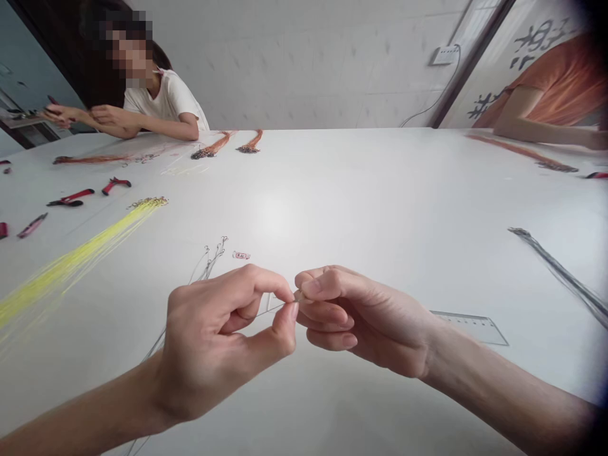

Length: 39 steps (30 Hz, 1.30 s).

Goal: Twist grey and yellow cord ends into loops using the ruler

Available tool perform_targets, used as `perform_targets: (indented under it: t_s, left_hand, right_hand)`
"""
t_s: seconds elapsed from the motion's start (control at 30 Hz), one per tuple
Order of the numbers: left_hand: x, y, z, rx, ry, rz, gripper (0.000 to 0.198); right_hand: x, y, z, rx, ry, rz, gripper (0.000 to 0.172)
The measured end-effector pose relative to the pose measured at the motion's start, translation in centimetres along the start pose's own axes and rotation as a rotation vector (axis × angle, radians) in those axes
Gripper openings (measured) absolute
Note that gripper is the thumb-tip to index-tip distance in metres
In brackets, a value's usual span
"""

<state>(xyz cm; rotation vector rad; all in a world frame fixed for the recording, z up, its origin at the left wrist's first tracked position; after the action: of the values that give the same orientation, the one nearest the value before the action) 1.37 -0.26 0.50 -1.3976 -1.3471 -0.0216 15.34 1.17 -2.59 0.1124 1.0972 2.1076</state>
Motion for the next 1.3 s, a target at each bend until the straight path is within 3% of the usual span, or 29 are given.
perform_targets:
  t_s: [0.27, 0.47, 0.77, 0.9, 1.1, 1.3]
  left_hand:
    - [-0.2, 0.3, 0.6, -0.027, -0.074, -0.034, 0.014]
    - [0.0, 0.7, 0.8, -0.098, -0.127, -0.013, 0.012]
    - [0.2, 1.1, 1.0, -0.212, -0.212, 0.135, 0.011]
    - [-0.4, 1.3, 0.0, -0.239, -0.135, 0.210, 0.010]
    - [-1.7, 1.4, -3.4, -0.342, 0.003, 0.379, 0.012]
    - [-2.8, 1.7, -6.5, -0.380, 0.178, 0.426, 0.018]
  right_hand:
    - [0.4, -0.5, 0.2, -0.060, -0.102, -0.036, 0.031]
    - [0.5, -0.7, 0.2, -0.056, -0.095, -0.041, 0.033]
    - [1.1, -1.9, 1.0, -0.085, -0.178, -0.066, 0.026]
    - [0.8, -3.2, 3.4, -0.148, -0.341, -0.173, 0.018]
    - [-1.9, -4.1, 9.3, -0.205, -0.672, -0.313, 0.014]
    - [-6.5, -4.7, 14.6, -0.024, -1.023, -0.518, 0.035]
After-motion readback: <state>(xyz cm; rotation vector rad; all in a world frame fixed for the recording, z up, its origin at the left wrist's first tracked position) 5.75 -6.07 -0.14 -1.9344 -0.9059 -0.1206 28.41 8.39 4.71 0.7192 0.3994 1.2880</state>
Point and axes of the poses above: each hand's wrist, its own x-axis towards the middle knuckle, its own y-axis out of the palm, z = x × y, the point moved 3 cm from there along x, towards the middle knuckle, and after that the axes turned 3 degrees about x, right-handed, at the moved point
